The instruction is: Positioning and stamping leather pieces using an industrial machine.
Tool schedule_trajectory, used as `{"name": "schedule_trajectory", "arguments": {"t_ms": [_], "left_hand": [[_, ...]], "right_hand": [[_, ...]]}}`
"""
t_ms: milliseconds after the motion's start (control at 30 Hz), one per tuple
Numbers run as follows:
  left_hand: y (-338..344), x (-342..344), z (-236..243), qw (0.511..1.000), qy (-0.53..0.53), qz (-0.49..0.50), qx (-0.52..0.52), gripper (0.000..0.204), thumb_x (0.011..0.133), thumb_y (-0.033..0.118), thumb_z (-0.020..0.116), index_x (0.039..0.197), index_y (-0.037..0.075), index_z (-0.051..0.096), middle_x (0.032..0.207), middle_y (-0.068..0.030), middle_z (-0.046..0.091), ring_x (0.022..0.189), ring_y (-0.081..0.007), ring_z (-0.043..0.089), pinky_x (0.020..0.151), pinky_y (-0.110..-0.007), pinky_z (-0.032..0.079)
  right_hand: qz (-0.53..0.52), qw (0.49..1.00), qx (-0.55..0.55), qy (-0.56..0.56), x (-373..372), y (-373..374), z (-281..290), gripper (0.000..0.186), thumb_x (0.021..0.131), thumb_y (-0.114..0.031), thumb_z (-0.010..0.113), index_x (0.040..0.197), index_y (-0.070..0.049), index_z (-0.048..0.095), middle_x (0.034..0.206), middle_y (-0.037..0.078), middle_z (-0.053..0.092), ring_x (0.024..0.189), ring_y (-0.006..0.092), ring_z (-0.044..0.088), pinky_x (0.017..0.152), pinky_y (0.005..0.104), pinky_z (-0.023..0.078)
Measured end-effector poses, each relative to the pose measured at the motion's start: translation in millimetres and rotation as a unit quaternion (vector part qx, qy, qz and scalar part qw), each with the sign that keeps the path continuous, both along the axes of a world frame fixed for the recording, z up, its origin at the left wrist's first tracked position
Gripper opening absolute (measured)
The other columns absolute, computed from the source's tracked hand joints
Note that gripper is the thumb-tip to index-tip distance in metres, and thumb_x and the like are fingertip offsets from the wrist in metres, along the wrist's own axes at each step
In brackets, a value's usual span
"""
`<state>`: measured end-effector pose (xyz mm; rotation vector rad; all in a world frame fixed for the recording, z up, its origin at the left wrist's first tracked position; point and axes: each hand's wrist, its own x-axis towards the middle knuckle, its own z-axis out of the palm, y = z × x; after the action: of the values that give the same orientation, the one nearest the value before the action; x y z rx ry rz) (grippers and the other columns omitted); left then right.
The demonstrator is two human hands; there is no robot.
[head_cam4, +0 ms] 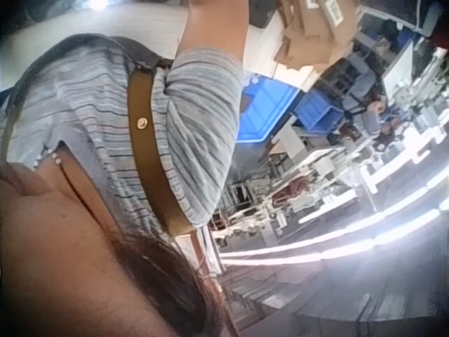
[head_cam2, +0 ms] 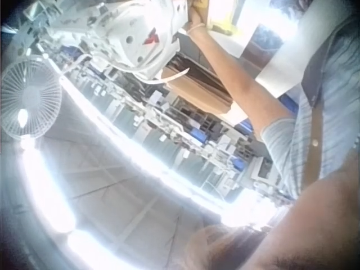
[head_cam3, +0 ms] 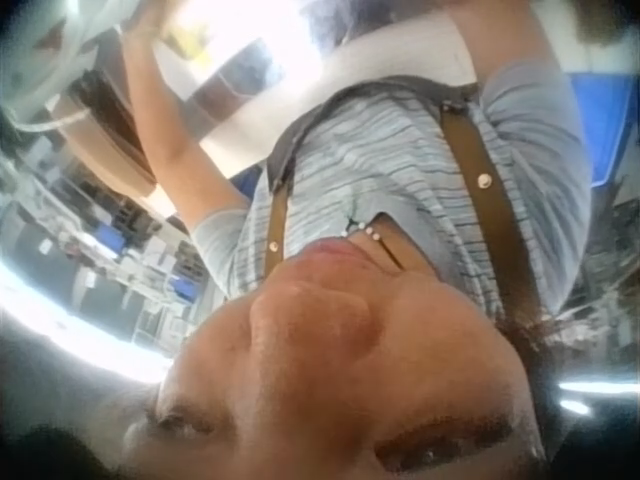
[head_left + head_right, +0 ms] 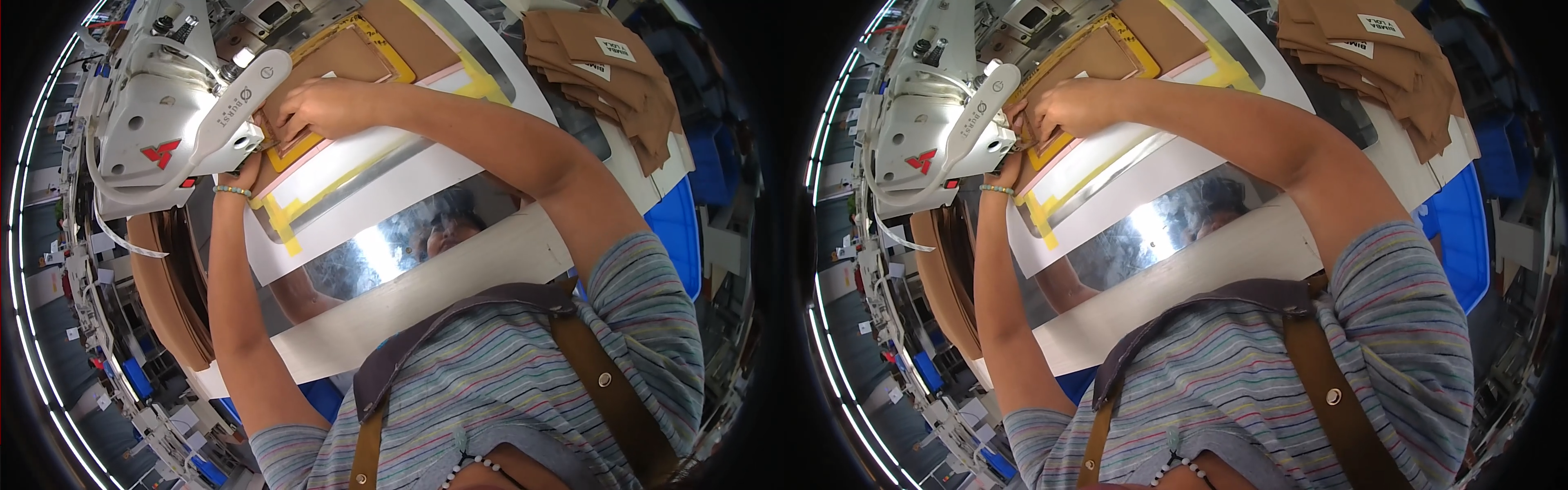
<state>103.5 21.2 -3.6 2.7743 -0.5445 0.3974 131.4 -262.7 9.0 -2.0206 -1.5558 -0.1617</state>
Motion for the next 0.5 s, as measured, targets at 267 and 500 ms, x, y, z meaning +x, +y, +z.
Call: {"name": "schedule_trajectory", "arguments": {"t_ms": [267,500], "left_hand": [[60,24,-41,0.998,0.004,-0.021,0.054,0.047,0.09,0.031,0.076,0.132,0.014,0.068,0.132,-0.01,0.07,0.127,-0.0316,0.063,0.111,-0.044,0.049],[55,23,-40,0.998,-0.021,-0.019,0.061,0.044,0.091,0.03,0.075,0.131,0.014,0.069,0.132,-0.0111,0.071,0.125,-0.0327,0.064,0.11,-0.044,0.05]], "right_hand": [[-0.006,1.0,-0.007,-0.002,4,5,5,0.037,0.089,-0.001,0.064,0.116,-0.018,0.083,0.134,0.005,0.07,0.129,0.0251,0.062,0.111,0.0425,0.049],[-0.003,0.999,-0.026,-0.022,4,9,9,0.033,0.09,-0.004,0.065,0.115,-0.016,0.083,0.132,0.005,0.071,0.127,0.0249,0.063,0.108,0.043,0.051]]}}
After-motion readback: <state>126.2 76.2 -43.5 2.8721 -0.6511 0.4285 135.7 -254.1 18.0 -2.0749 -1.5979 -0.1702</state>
